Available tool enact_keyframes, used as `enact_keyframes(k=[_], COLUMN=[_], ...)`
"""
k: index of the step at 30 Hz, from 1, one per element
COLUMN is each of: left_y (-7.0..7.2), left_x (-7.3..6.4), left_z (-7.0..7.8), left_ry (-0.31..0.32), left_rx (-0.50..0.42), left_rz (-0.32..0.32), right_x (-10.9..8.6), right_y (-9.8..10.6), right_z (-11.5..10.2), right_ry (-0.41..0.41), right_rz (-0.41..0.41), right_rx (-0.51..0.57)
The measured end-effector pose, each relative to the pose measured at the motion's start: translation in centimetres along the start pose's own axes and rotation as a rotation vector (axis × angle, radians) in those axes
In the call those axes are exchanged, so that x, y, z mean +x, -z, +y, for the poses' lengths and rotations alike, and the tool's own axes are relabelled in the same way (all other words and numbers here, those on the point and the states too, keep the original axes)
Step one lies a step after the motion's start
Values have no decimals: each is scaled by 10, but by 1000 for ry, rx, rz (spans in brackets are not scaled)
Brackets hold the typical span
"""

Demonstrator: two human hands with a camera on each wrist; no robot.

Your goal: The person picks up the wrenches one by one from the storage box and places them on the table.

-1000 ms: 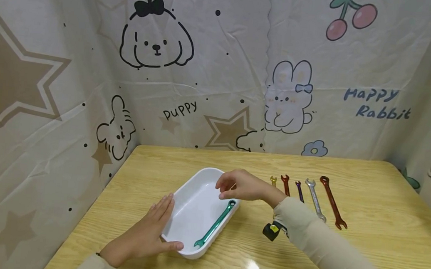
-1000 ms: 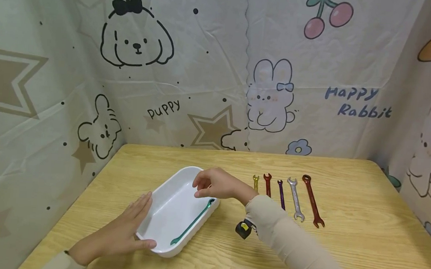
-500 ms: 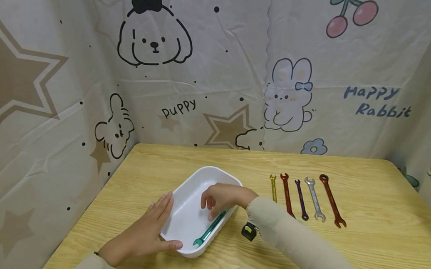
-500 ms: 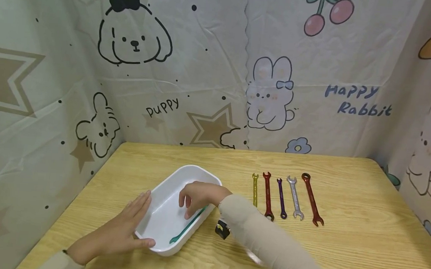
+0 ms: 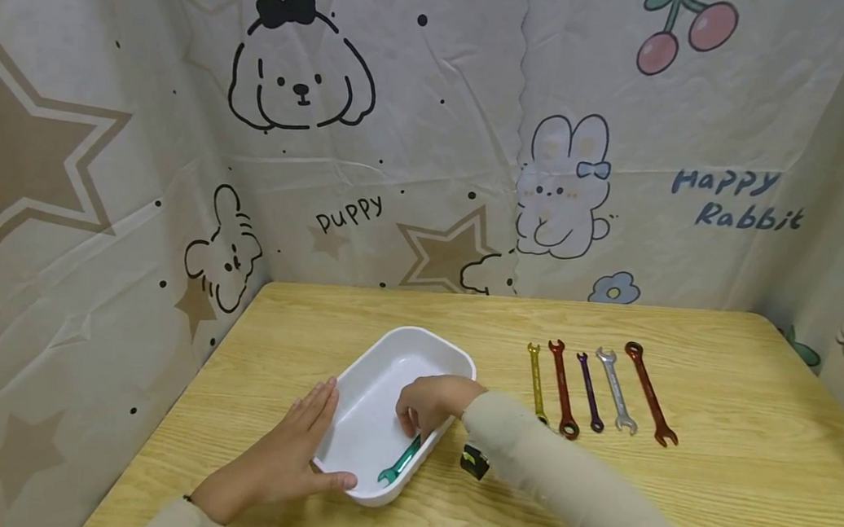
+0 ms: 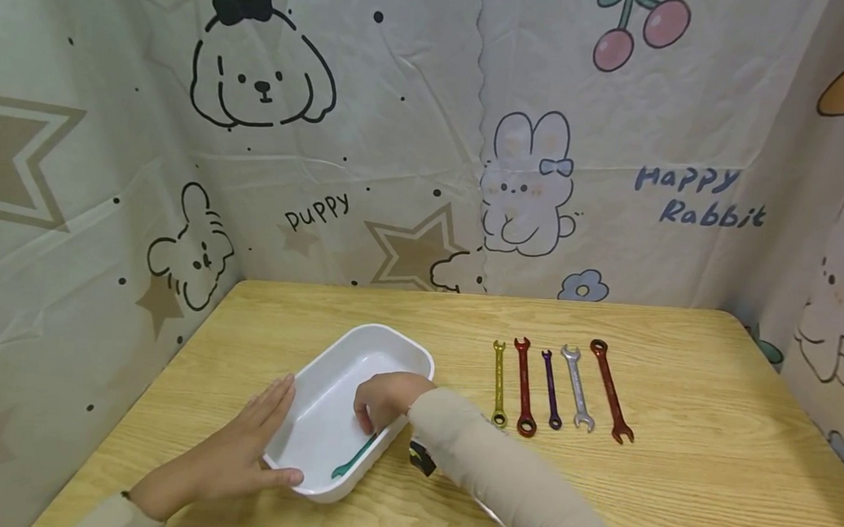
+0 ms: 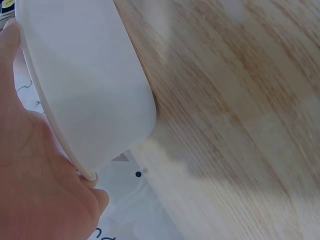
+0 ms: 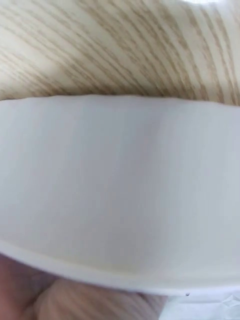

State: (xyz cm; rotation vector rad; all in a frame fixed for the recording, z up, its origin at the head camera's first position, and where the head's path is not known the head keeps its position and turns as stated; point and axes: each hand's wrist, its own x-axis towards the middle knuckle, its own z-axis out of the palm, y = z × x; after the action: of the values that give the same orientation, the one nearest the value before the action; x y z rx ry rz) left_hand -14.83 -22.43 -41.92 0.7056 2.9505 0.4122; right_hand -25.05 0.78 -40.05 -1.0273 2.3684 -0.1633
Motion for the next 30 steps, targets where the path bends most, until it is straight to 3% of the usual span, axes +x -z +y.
enact_keyframes(k=[18,30], left_y=[-2,-2], left_x=[-1,0], left_z=[-1,-1], left_ry=[-15,25], left_rx=[4,-22], left_rz=[25,-18], right_x=[8,5], right_y=[-11,-6], right_z=[0,0], right_ry=[-13,49], right_rz=[54,33], right_rx=[-93,-93])
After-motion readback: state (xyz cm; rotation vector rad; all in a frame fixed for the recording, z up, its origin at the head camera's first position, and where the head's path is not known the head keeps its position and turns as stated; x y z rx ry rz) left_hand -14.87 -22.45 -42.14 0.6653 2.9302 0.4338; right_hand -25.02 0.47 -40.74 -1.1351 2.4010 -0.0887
